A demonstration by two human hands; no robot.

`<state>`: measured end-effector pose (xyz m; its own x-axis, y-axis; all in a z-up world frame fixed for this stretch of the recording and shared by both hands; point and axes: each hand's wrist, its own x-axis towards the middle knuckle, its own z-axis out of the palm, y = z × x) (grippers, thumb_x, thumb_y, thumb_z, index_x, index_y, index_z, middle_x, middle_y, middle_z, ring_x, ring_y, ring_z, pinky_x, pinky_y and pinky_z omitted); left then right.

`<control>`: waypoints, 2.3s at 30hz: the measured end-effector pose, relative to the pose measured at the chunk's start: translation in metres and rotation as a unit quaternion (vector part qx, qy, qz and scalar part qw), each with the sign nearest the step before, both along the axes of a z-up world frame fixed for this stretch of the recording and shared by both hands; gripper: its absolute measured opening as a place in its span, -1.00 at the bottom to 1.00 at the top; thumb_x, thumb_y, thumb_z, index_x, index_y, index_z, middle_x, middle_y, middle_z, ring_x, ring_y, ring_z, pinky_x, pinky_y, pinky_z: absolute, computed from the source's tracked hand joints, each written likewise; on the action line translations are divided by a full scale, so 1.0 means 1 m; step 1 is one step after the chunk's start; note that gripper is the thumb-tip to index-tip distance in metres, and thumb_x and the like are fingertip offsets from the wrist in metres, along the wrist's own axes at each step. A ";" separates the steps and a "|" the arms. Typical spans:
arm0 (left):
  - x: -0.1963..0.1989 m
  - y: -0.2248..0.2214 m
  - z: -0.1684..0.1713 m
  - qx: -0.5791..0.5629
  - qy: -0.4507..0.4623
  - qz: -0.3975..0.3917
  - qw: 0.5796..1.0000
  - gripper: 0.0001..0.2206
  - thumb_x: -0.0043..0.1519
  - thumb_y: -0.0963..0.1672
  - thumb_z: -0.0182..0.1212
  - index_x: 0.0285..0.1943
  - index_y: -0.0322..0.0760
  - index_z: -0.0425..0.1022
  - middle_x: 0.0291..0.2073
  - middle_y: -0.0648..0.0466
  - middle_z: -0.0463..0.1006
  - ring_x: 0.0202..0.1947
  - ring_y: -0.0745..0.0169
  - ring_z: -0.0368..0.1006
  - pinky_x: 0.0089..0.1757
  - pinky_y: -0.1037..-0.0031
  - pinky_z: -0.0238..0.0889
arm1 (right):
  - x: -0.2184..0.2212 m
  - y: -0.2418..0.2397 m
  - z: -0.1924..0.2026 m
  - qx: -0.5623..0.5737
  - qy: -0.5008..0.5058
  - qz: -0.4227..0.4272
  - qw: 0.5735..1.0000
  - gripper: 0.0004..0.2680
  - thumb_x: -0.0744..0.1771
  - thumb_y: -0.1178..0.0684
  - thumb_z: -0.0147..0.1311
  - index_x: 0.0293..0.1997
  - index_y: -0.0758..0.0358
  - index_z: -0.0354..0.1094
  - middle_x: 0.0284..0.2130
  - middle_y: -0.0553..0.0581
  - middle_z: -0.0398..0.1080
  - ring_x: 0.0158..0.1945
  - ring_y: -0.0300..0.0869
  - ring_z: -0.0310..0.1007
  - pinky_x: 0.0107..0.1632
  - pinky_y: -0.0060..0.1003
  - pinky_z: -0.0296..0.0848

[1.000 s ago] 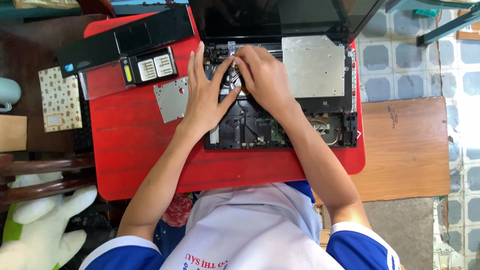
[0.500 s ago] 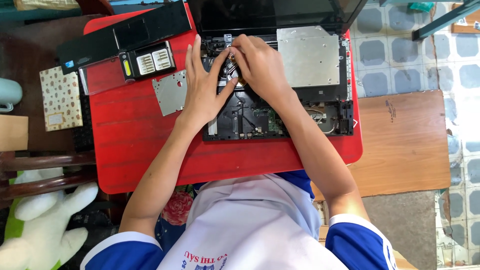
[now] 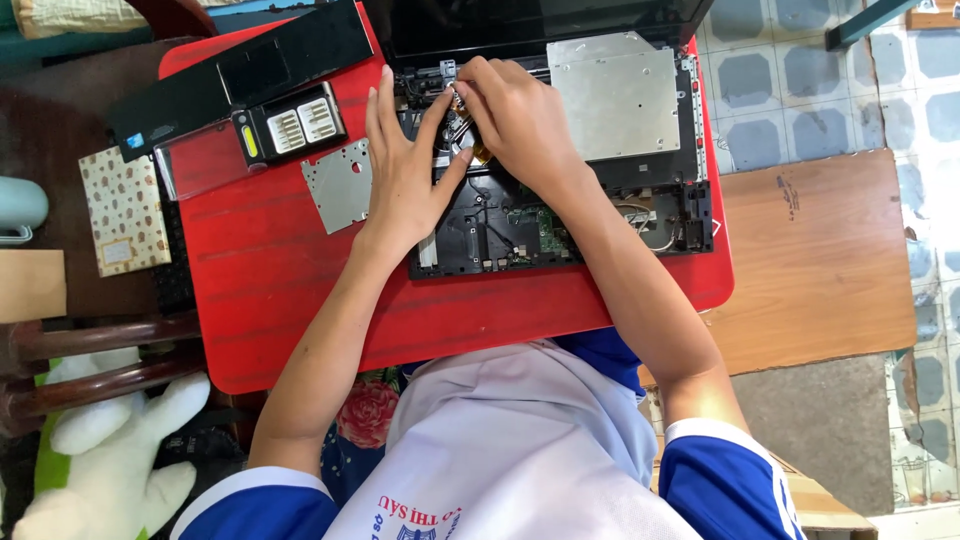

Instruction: A person is repairing a laptop by manipulating internal components, specifically ribbon cables and connectors.

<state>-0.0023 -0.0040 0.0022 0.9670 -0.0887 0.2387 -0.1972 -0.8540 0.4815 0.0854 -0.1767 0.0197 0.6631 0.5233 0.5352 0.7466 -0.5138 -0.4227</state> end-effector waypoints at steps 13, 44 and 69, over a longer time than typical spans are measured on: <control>0.003 -0.002 0.016 -0.021 -0.012 -0.023 0.999 -0.51 0.49 -0.06 0.21 0.58 -0.10 0.17 0.55 -0.27 -0.37 0.57 -0.52 -0.22 0.39 -0.26 -0.02 | -0.003 -0.002 0.018 0.003 0.024 0.010 1.000 -0.91 0.47 0.16 -0.06 -0.09 0.37 0.33 -0.36 0.24 0.44 -0.34 0.02 0.46 -0.39 -0.15 0.41; 0.024 0.034 0.028 -0.013 -0.198 -0.010 0.980 -0.79 0.37 -0.28 0.19 0.16 -0.56 0.54 0.25 -0.36 0.31 0.24 -0.37 0.32 0.20 -0.02 0.34 | -0.008 0.000 0.028 0.153 0.145 0.008 0.978 -0.88 0.45 0.17 -0.03 0.05 0.35 0.36 -0.15 0.20 0.49 -0.20 -0.14 0.54 -0.32 -0.38 0.58; 0.029 0.015 0.028 -0.136 -0.121 -0.124 0.975 -0.88 0.32 -0.29 0.15 -0.04 -0.52 0.57 0.02 -0.20 0.51 0.16 -0.25 0.35 0.16 0.03 0.36 | -0.005 0.006 0.013 0.066 0.144 0.001 0.987 -0.86 0.44 0.16 0.00 0.09 0.38 0.31 -0.19 0.21 0.48 -0.18 -0.04 0.53 -0.18 -0.22 0.51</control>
